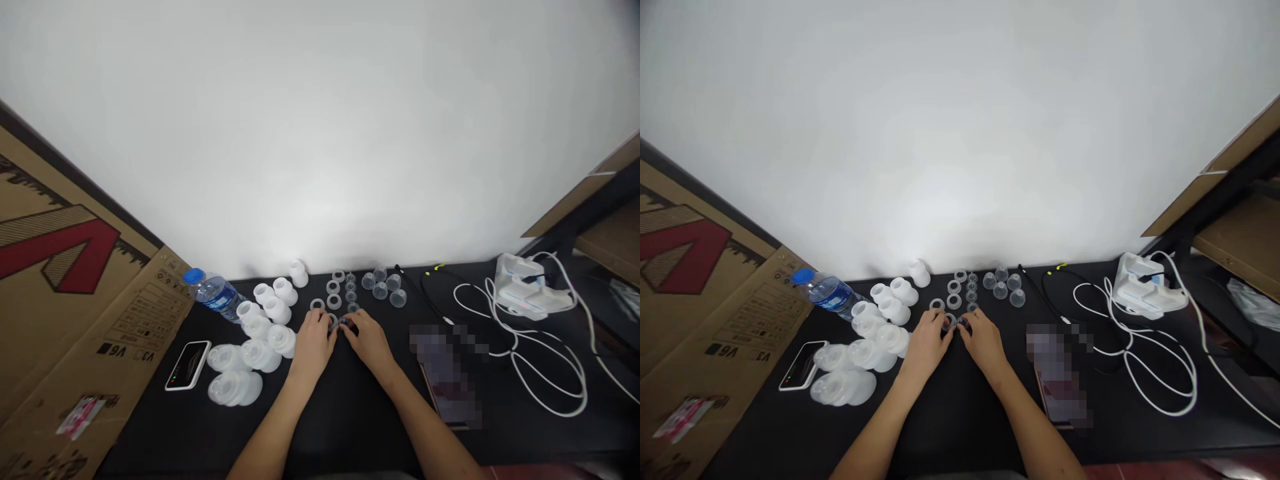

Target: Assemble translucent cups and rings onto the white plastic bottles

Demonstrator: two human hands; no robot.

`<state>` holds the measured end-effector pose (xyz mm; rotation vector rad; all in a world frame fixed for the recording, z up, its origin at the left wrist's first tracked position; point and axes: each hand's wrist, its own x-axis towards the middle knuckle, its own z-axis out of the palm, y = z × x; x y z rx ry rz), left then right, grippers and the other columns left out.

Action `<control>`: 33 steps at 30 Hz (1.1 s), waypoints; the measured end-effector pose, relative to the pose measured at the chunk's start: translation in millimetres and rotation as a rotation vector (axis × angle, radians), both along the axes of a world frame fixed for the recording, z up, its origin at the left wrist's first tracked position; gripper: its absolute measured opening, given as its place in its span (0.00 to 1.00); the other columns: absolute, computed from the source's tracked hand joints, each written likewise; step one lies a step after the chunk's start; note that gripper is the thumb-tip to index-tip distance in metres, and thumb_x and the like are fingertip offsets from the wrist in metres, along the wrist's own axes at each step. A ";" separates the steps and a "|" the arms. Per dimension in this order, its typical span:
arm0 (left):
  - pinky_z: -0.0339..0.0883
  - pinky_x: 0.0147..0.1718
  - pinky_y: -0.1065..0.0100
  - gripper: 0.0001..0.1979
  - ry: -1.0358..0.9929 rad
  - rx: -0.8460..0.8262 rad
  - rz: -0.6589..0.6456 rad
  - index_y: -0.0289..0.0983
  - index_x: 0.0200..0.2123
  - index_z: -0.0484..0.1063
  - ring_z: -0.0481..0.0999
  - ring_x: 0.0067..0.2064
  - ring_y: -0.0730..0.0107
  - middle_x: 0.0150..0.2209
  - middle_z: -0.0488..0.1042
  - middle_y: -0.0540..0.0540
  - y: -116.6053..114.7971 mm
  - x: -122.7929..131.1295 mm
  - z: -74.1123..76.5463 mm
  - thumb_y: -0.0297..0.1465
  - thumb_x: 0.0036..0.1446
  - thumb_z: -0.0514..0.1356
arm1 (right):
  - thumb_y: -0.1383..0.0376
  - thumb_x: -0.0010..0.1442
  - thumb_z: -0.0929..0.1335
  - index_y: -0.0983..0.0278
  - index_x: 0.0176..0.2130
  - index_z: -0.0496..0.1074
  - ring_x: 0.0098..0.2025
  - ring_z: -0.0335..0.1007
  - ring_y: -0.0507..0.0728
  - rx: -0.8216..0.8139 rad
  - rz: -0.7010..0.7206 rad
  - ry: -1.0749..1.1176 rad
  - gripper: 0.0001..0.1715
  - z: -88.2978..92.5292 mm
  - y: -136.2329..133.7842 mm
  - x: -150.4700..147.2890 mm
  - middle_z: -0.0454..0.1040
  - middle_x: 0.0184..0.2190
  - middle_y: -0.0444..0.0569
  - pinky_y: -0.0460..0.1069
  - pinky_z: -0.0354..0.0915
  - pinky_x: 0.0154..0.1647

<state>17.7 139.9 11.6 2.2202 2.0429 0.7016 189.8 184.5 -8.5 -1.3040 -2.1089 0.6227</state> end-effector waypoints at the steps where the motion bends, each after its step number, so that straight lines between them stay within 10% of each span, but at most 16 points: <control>1: 0.76 0.50 0.54 0.03 -0.011 -0.016 -0.002 0.40 0.41 0.73 0.76 0.49 0.54 0.45 0.75 0.44 -0.1 -0.5 0.6 0.25 0.68 0.62 | 0.64 0.71 0.69 0.60 0.47 0.79 0.40 0.81 0.62 0.002 -0.002 0.017 0.08 0.6 0.4 0.5 0.79 0.41 0.51 0.54 0.75 0.41; 10: 0.71 0.60 0.46 0.05 -0.341 0.045 0.000 0.41 0.46 0.75 0.75 0.59 0.47 0.53 0.76 0.37 0.8 0.4 10.8 0.30 0.74 0.58 | 0.49 0.76 0.66 0.58 0.50 0.70 0.23 0.71 0.52 -0.291 -0.037 0.598 0.16 16.0 4.9 4.7 0.80 0.35 0.44 0.48 0.70 0.28; 15: 0.77 0.54 0.54 0.08 -0.893 0.107 0.032 0.41 0.44 0.77 0.78 0.57 0.53 0.55 0.76 0.39 6.9 8.4 13.3 0.40 0.69 0.67 | 0.49 0.63 0.78 0.60 0.46 0.77 0.26 0.69 0.52 -0.260 -0.120 0.722 0.21 16.9 7.0 6.1 0.79 0.35 0.44 0.47 0.69 0.26; 21: 0.81 0.43 0.64 0.18 -1.618 -0.117 0.051 0.39 0.37 0.77 0.79 0.44 0.66 0.40 0.77 0.48 17.9 13.9 10.6 0.48 0.60 0.73 | 0.52 0.69 0.74 0.59 0.53 0.81 0.30 0.70 0.53 -0.155 -0.168 0.691 0.18 22.8 8.2 6.8 0.78 0.36 0.46 0.49 0.70 0.29; 33: 0.79 0.45 0.65 0.17 -1.698 -0.175 0.071 0.39 0.36 0.79 0.81 0.45 0.66 0.41 0.79 0.48 18.3 14.1 7.6 0.44 0.57 0.75 | 0.54 0.66 0.77 0.57 0.53 0.76 0.39 0.80 0.57 -0.106 -0.164 0.815 0.19 26.4 -1.3 0.1 0.81 0.39 0.47 0.50 0.75 0.32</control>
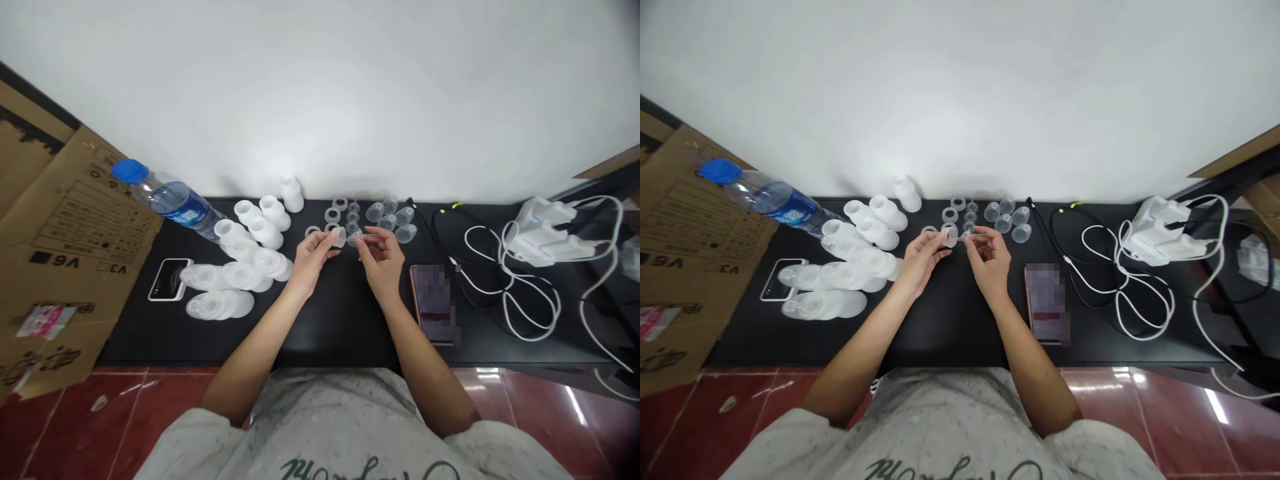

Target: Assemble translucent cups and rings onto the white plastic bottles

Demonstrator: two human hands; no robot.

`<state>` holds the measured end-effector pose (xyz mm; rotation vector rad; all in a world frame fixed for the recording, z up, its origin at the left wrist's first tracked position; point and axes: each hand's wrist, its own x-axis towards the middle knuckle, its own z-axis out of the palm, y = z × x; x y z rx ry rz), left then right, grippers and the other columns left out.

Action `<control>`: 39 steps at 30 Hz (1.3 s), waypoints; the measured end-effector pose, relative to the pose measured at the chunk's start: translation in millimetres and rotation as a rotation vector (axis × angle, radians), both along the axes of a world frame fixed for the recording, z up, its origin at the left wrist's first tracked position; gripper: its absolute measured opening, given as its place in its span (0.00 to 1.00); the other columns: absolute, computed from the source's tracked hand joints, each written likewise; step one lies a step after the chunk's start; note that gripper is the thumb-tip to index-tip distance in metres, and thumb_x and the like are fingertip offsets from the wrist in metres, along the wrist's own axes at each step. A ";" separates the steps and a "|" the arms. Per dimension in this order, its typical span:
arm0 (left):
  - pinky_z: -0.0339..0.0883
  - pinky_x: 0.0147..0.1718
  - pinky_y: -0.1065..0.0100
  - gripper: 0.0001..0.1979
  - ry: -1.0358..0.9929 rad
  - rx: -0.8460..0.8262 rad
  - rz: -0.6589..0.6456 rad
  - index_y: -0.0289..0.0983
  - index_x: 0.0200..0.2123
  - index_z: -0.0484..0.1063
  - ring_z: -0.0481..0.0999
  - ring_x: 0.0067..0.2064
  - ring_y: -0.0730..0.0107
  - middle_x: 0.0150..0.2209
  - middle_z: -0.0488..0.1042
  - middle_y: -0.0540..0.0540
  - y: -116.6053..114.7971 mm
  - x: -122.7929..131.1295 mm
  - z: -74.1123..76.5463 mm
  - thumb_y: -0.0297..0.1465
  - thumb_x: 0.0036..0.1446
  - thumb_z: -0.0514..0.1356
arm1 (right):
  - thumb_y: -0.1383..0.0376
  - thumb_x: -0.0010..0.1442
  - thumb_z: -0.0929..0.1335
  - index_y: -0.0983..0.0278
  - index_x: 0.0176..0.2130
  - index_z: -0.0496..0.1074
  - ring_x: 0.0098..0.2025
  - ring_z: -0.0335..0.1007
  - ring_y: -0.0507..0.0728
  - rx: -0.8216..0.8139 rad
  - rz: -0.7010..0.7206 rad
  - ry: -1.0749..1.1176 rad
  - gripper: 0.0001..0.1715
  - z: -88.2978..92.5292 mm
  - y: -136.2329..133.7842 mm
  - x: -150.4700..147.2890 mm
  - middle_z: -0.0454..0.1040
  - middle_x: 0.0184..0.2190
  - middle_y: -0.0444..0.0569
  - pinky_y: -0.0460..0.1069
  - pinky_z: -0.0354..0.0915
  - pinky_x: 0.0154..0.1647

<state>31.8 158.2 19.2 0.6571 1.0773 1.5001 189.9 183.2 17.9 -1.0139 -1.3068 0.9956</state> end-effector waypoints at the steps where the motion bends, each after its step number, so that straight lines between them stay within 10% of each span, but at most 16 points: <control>1: 0.79 0.47 0.63 0.16 0.015 0.006 -0.004 0.39 0.37 0.79 0.81 0.47 0.66 0.42 0.80 0.47 0.0 0.7 -0.6 0.44 0.57 0.76 | 0.54 0.66 0.77 0.57 0.52 0.76 0.40 0.81 0.58 -0.005 0.007 -0.005 0.18 -0.9 -0.7 -1.0 0.82 0.40 0.47 0.50 0.76 0.34; 14: 0.76 0.59 0.53 0.22 0.111 0.116 0.089 0.40 0.43 0.78 0.85 0.50 0.62 0.48 0.84 0.44 2.4 1.8 -2.8 0.37 0.50 0.81 | 0.50 0.64 0.77 0.56 0.57 0.73 0.46 0.82 0.59 -0.138 0.310 0.108 0.27 -8.1 0.5 -2.5 0.85 0.49 0.51 0.53 0.77 0.44; 39: 0.81 0.53 0.55 0.19 0.042 0.082 -0.004 0.39 0.45 0.82 0.86 0.49 0.59 0.46 0.85 0.44 2.0 0.5 -1.6 0.39 0.54 0.79 | 0.53 0.60 0.80 0.57 0.50 0.77 0.45 0.82 0.59 -0.241 0.283 0.248 0.22 -10.8 6.0 -1.8 0.85 0.46 0.49 0.49 0.73 0.35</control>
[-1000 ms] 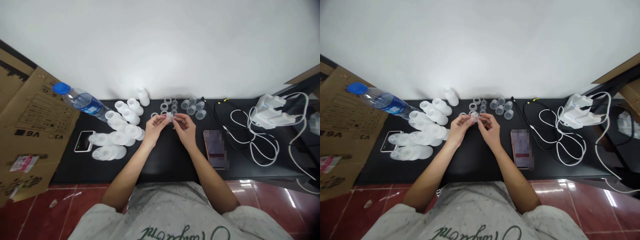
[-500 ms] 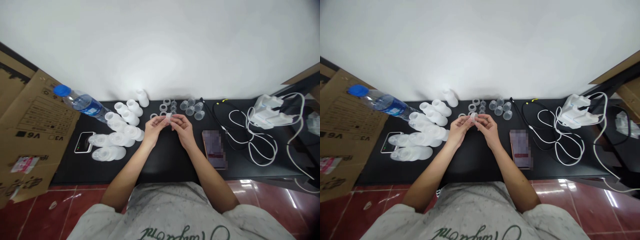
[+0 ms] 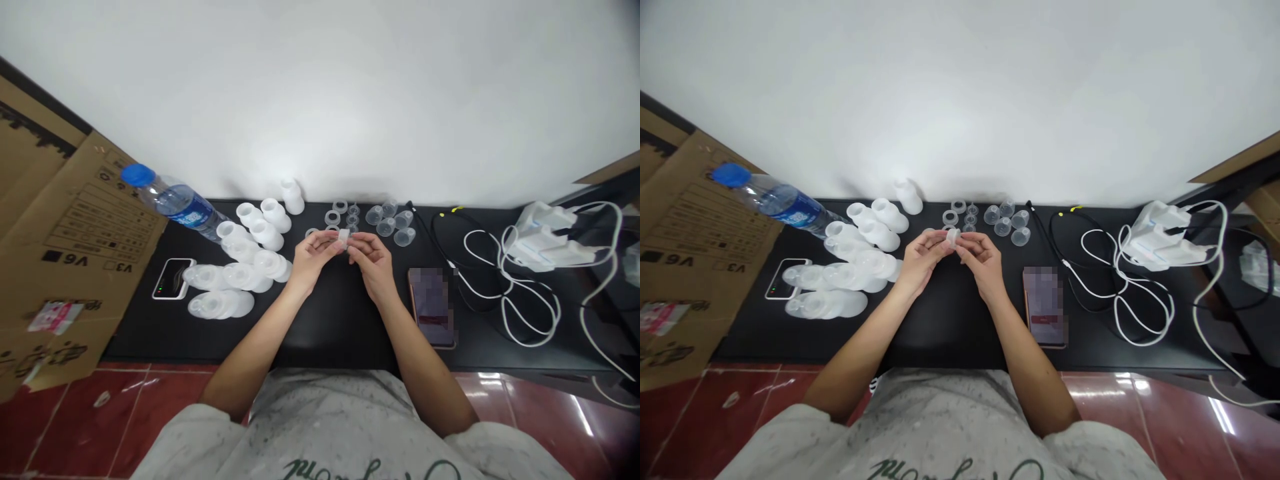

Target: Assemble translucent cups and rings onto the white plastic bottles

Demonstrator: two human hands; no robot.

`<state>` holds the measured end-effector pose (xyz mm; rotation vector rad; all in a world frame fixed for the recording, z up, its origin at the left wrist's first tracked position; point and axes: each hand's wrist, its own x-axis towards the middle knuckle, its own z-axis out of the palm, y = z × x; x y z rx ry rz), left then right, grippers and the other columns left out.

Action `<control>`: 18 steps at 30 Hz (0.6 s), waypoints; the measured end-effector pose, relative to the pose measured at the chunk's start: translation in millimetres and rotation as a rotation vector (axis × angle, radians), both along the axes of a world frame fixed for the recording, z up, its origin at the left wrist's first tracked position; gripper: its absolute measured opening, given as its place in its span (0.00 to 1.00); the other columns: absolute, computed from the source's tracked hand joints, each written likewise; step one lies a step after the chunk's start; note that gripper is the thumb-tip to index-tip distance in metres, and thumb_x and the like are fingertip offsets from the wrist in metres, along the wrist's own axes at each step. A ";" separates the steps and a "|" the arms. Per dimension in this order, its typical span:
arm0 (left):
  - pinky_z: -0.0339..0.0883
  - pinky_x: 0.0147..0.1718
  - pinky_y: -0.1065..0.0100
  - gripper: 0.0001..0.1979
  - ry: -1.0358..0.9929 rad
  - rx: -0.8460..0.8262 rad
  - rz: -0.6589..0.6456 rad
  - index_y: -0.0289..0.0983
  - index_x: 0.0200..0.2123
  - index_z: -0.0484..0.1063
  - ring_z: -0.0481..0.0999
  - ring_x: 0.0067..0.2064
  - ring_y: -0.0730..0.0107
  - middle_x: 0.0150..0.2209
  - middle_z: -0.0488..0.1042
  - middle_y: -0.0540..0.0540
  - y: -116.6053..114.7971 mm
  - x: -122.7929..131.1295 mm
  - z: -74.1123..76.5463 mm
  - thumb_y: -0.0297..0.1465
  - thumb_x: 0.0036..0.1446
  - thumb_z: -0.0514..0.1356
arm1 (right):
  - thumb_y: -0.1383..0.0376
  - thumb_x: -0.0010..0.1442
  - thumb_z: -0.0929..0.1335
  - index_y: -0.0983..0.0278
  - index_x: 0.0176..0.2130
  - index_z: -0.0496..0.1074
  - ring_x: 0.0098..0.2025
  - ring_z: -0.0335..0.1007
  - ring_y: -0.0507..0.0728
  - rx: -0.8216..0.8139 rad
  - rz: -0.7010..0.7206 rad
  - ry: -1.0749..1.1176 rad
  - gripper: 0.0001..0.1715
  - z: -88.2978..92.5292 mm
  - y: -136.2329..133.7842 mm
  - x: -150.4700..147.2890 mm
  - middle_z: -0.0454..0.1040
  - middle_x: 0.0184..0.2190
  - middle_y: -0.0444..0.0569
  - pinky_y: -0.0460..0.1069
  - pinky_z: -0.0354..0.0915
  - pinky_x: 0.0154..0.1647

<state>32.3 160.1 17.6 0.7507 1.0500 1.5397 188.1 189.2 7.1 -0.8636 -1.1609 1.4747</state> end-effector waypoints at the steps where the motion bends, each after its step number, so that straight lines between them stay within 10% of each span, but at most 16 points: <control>1: 0.80 0.53 0.55 0.19 0.016 0.009 -0.002 0.39 0.45 0.82 0.86 0.49 0.59 0.46 0.85 0.43 0.0 -0.2 -0.2 0.39 0.54 0.79 | 0.53 0.60 0.80 0.57 0.50 0.77 0.44 0.81 0.59 -0.001 0.028 0.007 0.23 1.3 -0.8 -0.4 0.85 0.47 0.50 0.48 0.73 0.34; 18: 0.84 0.48 0.58 0.26 0.256 0.195 0.081 0.41 0.56 0.81 0.86 0.47 0.60 0.44 0.82 0.45 1.0 0.6 -14.7 0.39 0.55 0.78 | 0.53 0.65 0.78 0.54 0.63 0.71 0.40 0.75 0.57 0.064 0.182 0.030 0.32 5.6 -9.2 -1.0 0.84 0.48 0.49 0.49 0.69 0.34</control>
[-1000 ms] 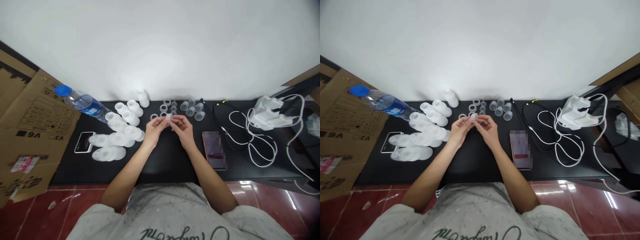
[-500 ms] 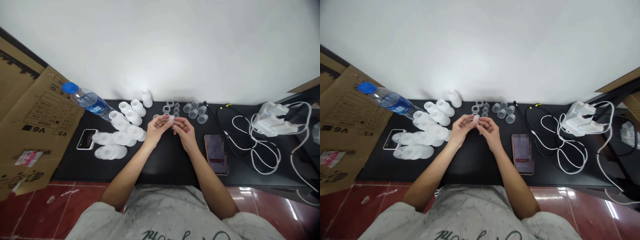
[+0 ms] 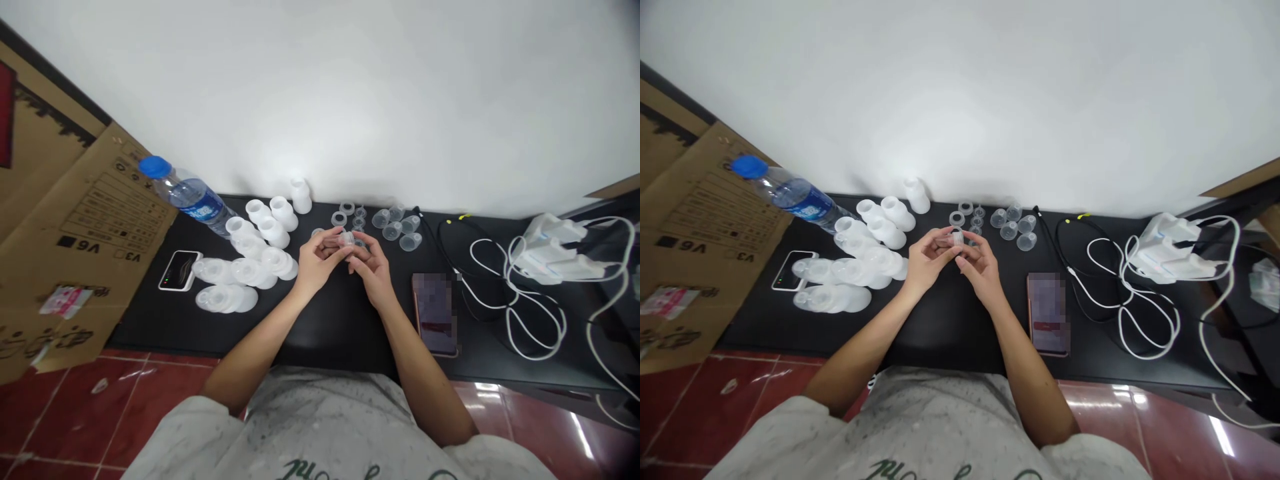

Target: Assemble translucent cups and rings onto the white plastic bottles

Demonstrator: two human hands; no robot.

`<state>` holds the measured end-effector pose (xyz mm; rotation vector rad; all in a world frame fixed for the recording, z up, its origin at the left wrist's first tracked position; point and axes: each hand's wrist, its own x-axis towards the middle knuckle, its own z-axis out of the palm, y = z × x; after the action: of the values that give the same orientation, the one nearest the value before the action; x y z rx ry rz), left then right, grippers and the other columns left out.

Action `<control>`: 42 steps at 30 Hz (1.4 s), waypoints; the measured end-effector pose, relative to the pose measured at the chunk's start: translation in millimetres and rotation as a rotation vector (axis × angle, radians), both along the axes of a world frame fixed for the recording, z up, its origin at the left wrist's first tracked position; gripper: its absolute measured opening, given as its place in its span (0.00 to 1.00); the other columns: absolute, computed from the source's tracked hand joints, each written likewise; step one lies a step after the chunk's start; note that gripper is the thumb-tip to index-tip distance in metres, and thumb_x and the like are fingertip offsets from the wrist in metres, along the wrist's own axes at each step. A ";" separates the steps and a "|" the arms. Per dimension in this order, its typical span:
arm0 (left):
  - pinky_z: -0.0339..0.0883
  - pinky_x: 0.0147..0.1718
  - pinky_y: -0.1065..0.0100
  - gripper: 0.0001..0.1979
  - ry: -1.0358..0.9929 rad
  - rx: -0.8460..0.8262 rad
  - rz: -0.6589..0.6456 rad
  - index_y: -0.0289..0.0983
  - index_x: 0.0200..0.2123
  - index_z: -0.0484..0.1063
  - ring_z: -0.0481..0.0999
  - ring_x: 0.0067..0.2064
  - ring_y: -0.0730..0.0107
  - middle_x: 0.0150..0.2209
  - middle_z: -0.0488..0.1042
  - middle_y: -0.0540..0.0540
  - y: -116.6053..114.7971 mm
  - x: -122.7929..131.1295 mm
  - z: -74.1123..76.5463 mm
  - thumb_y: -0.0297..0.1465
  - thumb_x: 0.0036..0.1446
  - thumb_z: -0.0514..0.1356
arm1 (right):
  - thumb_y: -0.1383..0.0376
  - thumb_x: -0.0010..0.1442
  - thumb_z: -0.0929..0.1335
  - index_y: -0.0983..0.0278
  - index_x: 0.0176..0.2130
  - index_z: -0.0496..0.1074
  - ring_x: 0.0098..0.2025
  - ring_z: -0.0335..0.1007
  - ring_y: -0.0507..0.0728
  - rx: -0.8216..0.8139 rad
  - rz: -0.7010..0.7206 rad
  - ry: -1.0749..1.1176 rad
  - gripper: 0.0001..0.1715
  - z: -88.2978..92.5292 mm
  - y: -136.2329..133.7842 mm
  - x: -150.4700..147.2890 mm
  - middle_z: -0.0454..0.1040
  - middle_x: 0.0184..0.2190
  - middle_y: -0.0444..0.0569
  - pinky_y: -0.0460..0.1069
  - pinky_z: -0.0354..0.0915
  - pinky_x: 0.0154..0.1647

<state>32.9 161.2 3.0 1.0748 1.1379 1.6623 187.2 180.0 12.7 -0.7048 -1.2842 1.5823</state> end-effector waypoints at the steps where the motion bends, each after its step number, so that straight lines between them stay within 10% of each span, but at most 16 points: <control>1: 0.84 0.47 0.59 0.25 0.011 0.006 0.017 0.41 0.55 0.82 0.86 0.47 0.61 0.45 0.81 0.45 -0.1 0.7 -1.2 0.40 0.55 0.79 | 0.52 0.65 0.78 0.54 0.62 0.71 0.40 0.75 0.57 0.001 0.004 -0.007 0.31 0.1 0.2 0.5 0.84 0.47 0.49 0.49 0.69 0.34; 26: 0.82 0.47 0.62 0.21 0.044 0.052 -0.014 0.40 0.48 0.85 0.83 0.42 0.68 0.42 0.77 0.48 -3.6 3.6 0.7 0.39 0.52 0.80 | 0.50 0.63 0.76 0.56 0.59 0.75 0.24 0.61 0.51 -0.168 0.024 0.108 0.29 8.8 -1.0 3.7 0.79 0.33 0.44 0.46 0.55 0.21; 34: 0.80 0.46 0.60 0.17 0.414 0.173 -0.062 0.44 0.53 0.84 0.81 0.43 0.64 0.42 0.78 0.46 -12.0 5.2 13.2 0.38 0.61 0.74 | 0.51 0.61 0.78 0.58 0.50 0.77 0.20 0.55 0.46 -0.287 -0.017 0.133 0.22 16.1 -2.3 4.7 0.79 0.32 0.43 0.43 0.51 0.18; 42: 0.75 0.57 0.52 0.16 0.799 0.291 -0.037 0.46 0.59 0.78 0.81 0.55 0.55 0.53 0.82 0.42 -29.0 12.8 37.0 0.34 0.70 0.65 | 0.53 0.61 0.76 0.58 0.44 0.78 0.20 0.46 0.49 -0.277 -0.179 0.055 0.15 13.4 3.3 8.5 0.58 0.21 0.35 0.45 0.47 0.19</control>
<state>45.8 132.2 39.9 2.0433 1.3545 1.4142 195.7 183.3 26.1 -0.9149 -0.9430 1.6343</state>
